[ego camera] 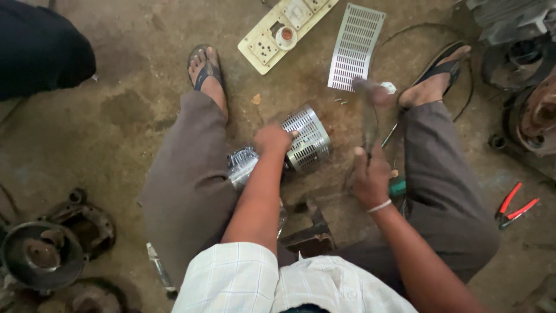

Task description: The person is repairing a motor by using a screwdriver and hammer to adjust and secure its components. They manipulate the motor casing and internal parts while seated on the floor.

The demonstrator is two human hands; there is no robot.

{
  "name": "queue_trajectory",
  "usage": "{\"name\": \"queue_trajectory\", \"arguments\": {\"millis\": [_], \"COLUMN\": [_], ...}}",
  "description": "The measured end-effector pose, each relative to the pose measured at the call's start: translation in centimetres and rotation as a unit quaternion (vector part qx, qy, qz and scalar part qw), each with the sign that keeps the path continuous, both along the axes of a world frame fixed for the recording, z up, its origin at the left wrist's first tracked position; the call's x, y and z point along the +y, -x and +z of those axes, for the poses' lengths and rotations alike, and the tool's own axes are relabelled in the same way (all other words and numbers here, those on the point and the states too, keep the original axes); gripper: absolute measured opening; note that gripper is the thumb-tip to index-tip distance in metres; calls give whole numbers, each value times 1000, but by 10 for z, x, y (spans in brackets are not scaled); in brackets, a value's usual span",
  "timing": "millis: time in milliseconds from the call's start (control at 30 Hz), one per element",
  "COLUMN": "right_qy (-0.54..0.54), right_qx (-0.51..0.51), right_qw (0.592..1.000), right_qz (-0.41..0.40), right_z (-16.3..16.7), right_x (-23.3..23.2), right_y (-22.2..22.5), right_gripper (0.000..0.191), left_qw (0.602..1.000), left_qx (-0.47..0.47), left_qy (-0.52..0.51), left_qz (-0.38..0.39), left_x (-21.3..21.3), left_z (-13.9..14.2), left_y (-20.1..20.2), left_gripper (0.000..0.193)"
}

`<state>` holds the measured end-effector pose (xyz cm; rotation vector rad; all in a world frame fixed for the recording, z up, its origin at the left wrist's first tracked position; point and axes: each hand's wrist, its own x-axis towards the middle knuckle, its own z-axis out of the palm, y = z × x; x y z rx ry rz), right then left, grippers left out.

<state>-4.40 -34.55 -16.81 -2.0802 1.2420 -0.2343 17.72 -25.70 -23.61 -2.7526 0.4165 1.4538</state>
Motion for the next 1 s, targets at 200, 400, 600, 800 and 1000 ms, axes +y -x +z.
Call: {"name": "queue_trajectory", "arguments": {"millis": [200, 400, 600, 800, 1000], "right_qy": [-132, -109, -140, -133, -210], "right_qx": [130, 28, 109, 27, -126], "right_qw": [977, 991, 983, 984, 940], "right_qz": [107, -68, 48, -118, -238], "right_z": [-9, -7, -15, -2, 5], "right_x": [5, -9, 8, -29, -8], "right_y": [-3, 7, 0, -11, -24], "right_gripper": [33, 35, 35, 36, 35], "left_qw": [1000, 1000, 1000, 1000, 999], "left_qx": [-6, -3, -7, -5, -10], "left_qy": [-10, -12, -15, 10, 12], "left_qz": [4, 3, -5, 15, 34], "left_x": [-2, -3, -3, -3, -2], "left_z": [5, 14, 10, 0, -8], "left_y": [-4, -3, -2, -1, 0], "left_gripper": [72, 71, 70, 67, 65]}}
